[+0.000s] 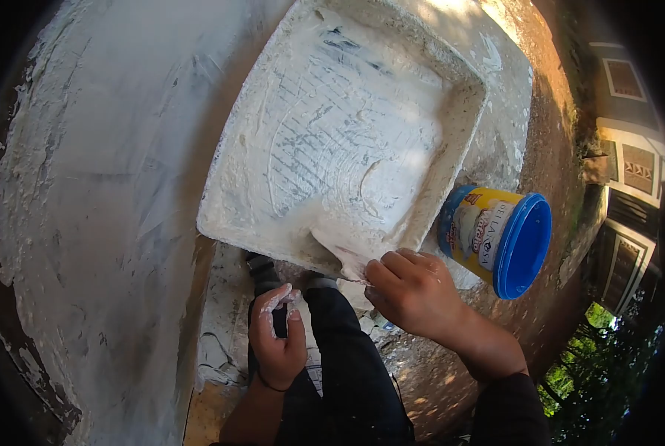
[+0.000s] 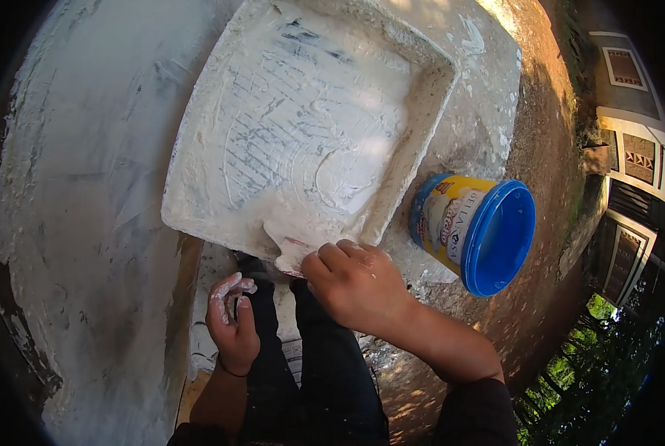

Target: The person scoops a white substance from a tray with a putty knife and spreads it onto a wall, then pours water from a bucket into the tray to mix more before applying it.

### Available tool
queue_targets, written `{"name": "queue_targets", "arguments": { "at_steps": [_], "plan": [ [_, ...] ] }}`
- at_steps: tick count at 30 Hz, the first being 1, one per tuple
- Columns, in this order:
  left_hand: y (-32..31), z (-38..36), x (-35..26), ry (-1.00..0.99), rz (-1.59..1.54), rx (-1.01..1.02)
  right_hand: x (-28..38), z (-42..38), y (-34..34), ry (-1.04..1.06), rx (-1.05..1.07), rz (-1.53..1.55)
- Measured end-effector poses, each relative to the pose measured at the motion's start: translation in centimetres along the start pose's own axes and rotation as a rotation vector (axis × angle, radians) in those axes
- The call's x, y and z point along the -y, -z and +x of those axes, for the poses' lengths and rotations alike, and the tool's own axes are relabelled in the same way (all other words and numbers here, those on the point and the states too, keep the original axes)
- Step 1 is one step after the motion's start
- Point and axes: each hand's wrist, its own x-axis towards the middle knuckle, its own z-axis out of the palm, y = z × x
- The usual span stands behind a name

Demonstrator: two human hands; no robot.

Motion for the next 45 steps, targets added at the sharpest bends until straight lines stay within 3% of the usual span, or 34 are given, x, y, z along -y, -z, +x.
{"name": "queue_targets", "arguments": {
  "at_steps": [11, 19, 22, 29, 35, 38, 45],
  "plan": [
    [0.2, 0.2, 0.0, -0.009, -0.002, -0.043, -1.0, -0.2, 0.5, -0.093, -0.008, -0.016],
    [1.8, -0.3, 1.2, -0.001, 0.061, 0.04, 0.4, -0.9, -0.6, -0.062, 0.03, 0.054],
    [1.9, -0.2, 1.3, 0.032, 0.037, -0.041, -0.3, -0.9, -0.6, -0.073, -0.013, 0.025],
    [1.9, -0.7, 1.5, 0.013, 0.05, 0.04, -1.1, -0.9, -0.7, -0.208, -0.053, -0.002],
    [1.9, -0.9, 1.7, 0.015, 0.053, 0.056, -0.6, -0.9, -0.4, -0.183, -0.031, -0.004],
    [1.8, -0.8, 2.0, 0.011, 0.055, 0.067, 0.6, -1.2, 0.1, -0.071, 0.002, 0.061],
    [2.2, -0.4, 1.9, 0.046, 0.058, 0.065, -0.6, -0.9, -0.9, -0.137, -0.045, 0.024]
  ]
}}
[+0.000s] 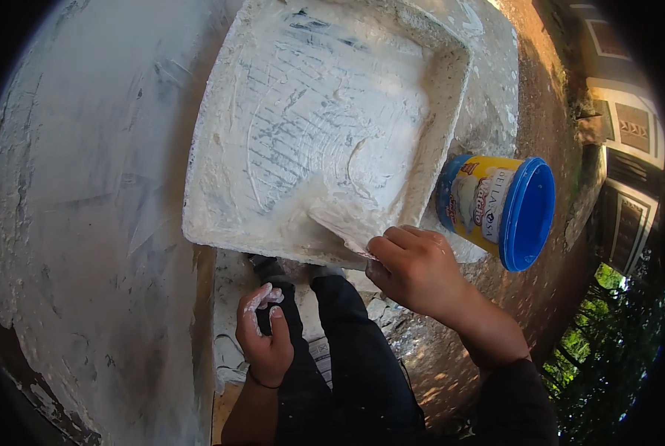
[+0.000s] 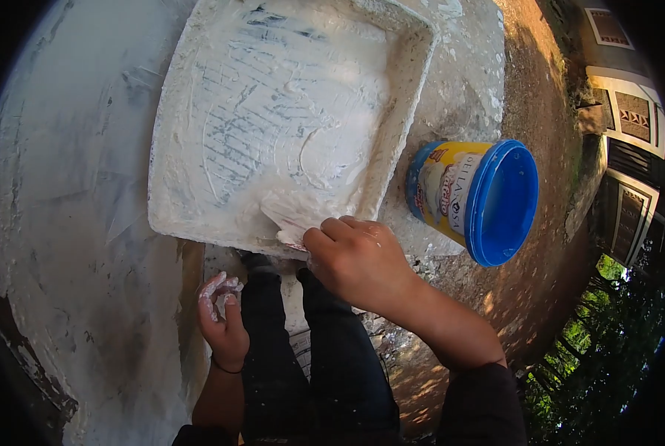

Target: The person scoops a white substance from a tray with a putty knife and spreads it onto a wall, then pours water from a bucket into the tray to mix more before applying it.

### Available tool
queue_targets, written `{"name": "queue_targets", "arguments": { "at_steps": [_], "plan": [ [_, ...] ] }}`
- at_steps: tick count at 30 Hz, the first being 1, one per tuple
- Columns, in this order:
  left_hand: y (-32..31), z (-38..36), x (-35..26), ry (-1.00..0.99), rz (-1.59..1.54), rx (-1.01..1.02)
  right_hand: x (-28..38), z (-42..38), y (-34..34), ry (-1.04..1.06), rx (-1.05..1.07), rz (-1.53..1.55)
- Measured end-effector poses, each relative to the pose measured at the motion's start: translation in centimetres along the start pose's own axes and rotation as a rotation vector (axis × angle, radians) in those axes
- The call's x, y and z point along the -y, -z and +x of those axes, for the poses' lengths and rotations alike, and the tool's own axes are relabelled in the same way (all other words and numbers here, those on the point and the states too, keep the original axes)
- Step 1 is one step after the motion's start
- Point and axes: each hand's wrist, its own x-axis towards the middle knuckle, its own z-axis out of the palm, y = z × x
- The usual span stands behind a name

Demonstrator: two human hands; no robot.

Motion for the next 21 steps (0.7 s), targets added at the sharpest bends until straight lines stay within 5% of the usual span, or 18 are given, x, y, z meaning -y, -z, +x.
{"name": "queue_targets", "arguments": {
  "at_steps": [21],
  "plan": [
    [-1.2, 3.9, -1.4, -0.227, -0.035, 0.152, 1.5, -0.5, 0.7, 0.111, 0.012, -0.11]
  ]
}}
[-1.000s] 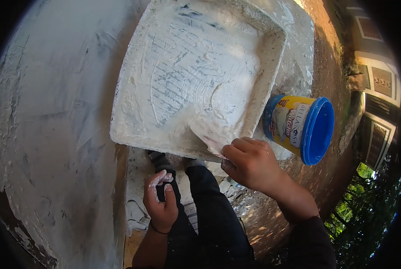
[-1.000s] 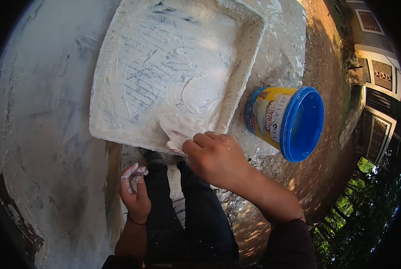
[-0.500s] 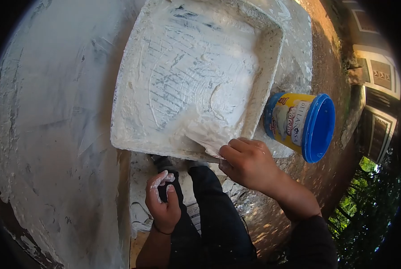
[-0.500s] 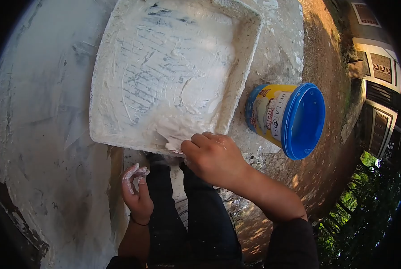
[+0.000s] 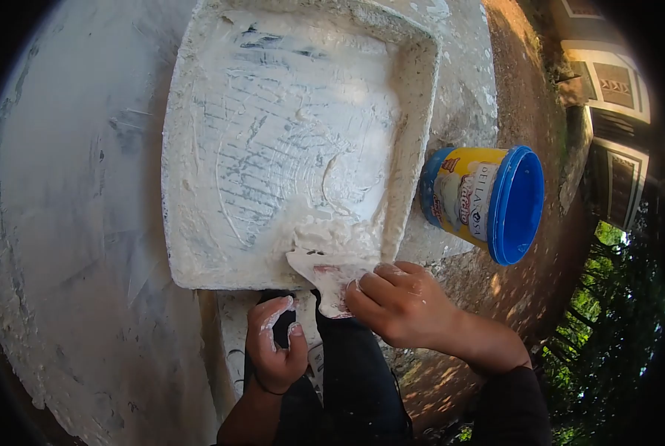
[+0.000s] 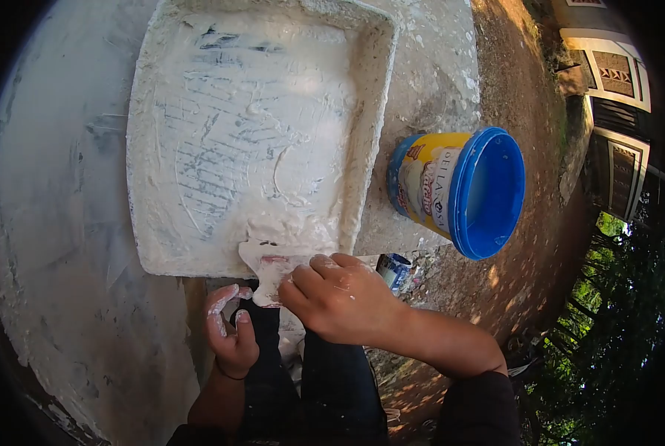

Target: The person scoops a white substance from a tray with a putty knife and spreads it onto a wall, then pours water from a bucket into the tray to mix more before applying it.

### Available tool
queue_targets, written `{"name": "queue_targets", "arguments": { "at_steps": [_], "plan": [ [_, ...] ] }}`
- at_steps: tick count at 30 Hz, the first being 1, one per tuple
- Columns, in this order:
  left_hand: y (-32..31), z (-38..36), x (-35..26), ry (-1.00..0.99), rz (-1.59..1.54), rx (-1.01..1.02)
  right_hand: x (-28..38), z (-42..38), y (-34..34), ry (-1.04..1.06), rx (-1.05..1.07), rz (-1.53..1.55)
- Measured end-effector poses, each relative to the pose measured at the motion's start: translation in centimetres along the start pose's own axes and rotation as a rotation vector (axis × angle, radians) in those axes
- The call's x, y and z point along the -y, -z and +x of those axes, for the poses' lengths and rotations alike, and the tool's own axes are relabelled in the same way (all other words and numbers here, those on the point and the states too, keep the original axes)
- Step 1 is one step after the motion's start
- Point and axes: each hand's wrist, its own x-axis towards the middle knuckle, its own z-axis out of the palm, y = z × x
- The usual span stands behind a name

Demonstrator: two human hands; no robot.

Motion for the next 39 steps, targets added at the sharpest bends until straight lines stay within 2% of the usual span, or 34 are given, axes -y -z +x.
{"name": "queue_targets", "arguments": {
  "at_steps": [3, 5, 7, 12, 15, 16, 21, 23, 24, 31, 34, 39],
  "plan": [
    [0.2, 0.5, 0.4, -0.016, -0.009, 0.041, 0.2, -0.2, -0.6, -0.009, 0.028, -0.036],
    [0.5, 0.4, 0.5, 0.007, 0.002, 0.05, 0.3, -0.4, -0.9, -0.01, -0.042, -0.056],
    [0.3, 0.4, 0.6, 0.012, -0.017, 0.068, -0.3, -0.5, -1.7, -0.019, 0.028, 0.047],
    [0.3, 0.3, -0.2, 0.012, 0.038, 0.025, -0.4, -0.5, -1.5, -0.026, 0.025, 0.023],
    [0.6, 0.5, -0.5, -0.032, 0.087, 0.074, -0.9, -0.6, -0.1, 0.012, -0.082, -0.033],
    [0.4, 0.6, -0.6, -0.03, 0.09, 0.061, -1.5, -0.4, -0.1, -0.007, -0.035, 0.011],
    [-0.1, 0.5, -1.2, -0.015, 0.156, -0.013, -2.0, 0.6, 0.2, 0.058, -0.099, -0.013],
    [-0.1, 0.1, -1.2, 0.009, 0.183, -0.053, -2.9, 1.1, 0.1, 0.049, 0.027, -0.018],
    [-0.3, 0.2, -1.1, 0.012, 0.186, -0.065, -2.7, 1.2, 0.6, 0.045, 0.015, 0.017],
    [-0.4, -1.2, -1.2, 0.106, 0.094, -0.19, -3.8, 2.7, 1.9, 0.016, 0.039, 0.059],
    [0.4, -1.8, -1.2, 0.091, 0.077, -0.082, -3.8, 2.8, 1.2, 0.024, 0.041, 0.035],
    [1.2, -2.3, -1.4, 0.079, 0.09, -0.094, -2.6, 2.4, 0.3, 0.015, 0.032, 0.031]
  ]
}}
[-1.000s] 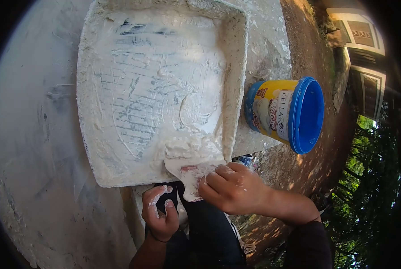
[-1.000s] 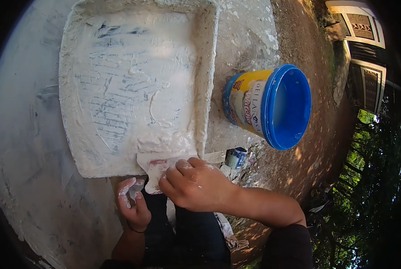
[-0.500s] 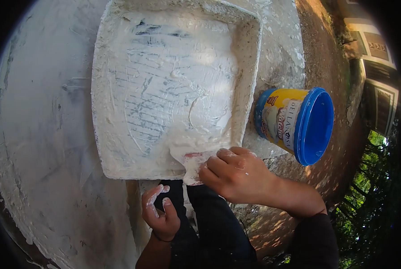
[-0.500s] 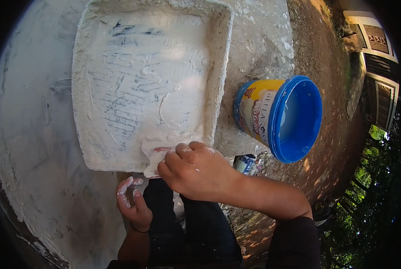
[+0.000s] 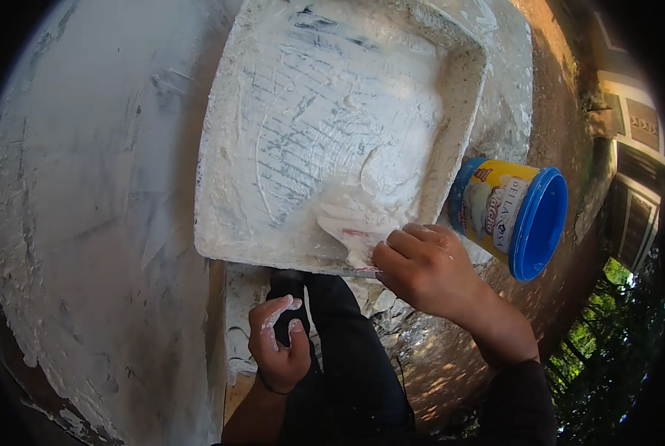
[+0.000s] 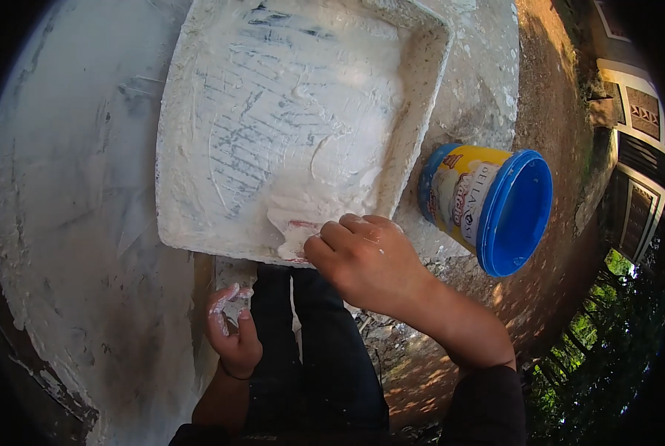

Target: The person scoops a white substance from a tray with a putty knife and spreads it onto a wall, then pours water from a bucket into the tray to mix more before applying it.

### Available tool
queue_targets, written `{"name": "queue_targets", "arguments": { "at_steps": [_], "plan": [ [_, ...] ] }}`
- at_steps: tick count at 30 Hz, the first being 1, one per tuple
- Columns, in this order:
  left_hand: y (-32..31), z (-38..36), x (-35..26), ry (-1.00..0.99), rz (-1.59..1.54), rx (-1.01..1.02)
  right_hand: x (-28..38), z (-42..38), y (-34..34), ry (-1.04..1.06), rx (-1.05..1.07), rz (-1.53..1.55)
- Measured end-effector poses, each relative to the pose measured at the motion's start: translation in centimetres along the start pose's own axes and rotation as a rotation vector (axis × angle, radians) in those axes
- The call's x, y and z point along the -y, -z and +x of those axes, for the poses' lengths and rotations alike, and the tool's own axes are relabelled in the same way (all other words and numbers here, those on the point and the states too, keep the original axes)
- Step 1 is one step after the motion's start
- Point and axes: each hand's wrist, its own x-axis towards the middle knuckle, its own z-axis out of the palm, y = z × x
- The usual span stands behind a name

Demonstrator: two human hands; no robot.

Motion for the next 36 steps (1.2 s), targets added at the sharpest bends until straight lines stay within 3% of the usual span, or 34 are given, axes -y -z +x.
{"name": "queue_targets", "arguments": {
  "at_steps": [21, 36],
  "plan": [
    [1.8, -0.6, 1.7, 0.039, -0.049, -0.009, 2.9, -0.6, -1.2, -0.023, 0.051, -0.031],
    [0.6, 1.4, 1.0, -0.083, -0.07, 0.034, 0.3, -0.2, -0.7, -0.242, -0.025, 0.043]
  ]
}}
